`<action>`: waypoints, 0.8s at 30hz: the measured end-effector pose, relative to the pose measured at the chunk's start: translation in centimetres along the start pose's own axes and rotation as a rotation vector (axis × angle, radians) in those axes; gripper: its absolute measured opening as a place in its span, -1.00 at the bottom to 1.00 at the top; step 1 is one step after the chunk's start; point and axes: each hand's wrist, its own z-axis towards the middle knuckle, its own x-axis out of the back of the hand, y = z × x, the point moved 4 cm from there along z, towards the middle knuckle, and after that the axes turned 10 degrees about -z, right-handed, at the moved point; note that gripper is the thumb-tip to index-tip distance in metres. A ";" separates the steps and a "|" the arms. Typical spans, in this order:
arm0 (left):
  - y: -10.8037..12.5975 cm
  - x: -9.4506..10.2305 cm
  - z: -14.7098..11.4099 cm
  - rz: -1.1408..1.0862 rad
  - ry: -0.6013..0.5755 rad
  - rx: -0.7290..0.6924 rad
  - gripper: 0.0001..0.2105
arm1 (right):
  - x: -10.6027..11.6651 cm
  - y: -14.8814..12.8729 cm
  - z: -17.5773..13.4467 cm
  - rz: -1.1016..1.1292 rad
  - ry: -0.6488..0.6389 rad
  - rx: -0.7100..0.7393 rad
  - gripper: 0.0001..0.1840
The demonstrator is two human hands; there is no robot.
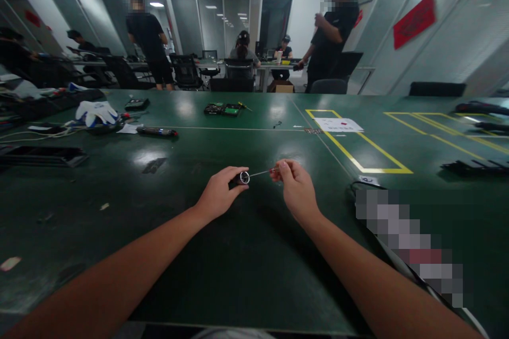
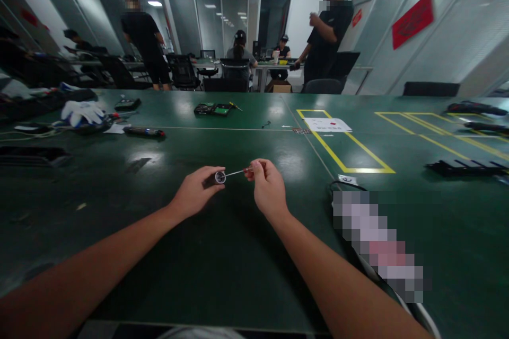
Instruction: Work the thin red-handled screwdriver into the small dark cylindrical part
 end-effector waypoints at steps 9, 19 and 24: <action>-0.2 -0.2 0.1 0.020 -0.020 -0.014 -0.59 | -0.3 -1.5 -1.1 -0.023 -0.105 0.075 -0.63; 0.0 -0.7 0.0 0.020 -0.021 0.023 -0.54 | -0.1 0.8 0.2 0.087 -0.005 -0.067 -0.71; 0.3 -0.8 0.5 0.125 -0.121 -0.020 -0.52 | 0.1 4.3 1.5 0.331 -0.092 -0.413 -0.74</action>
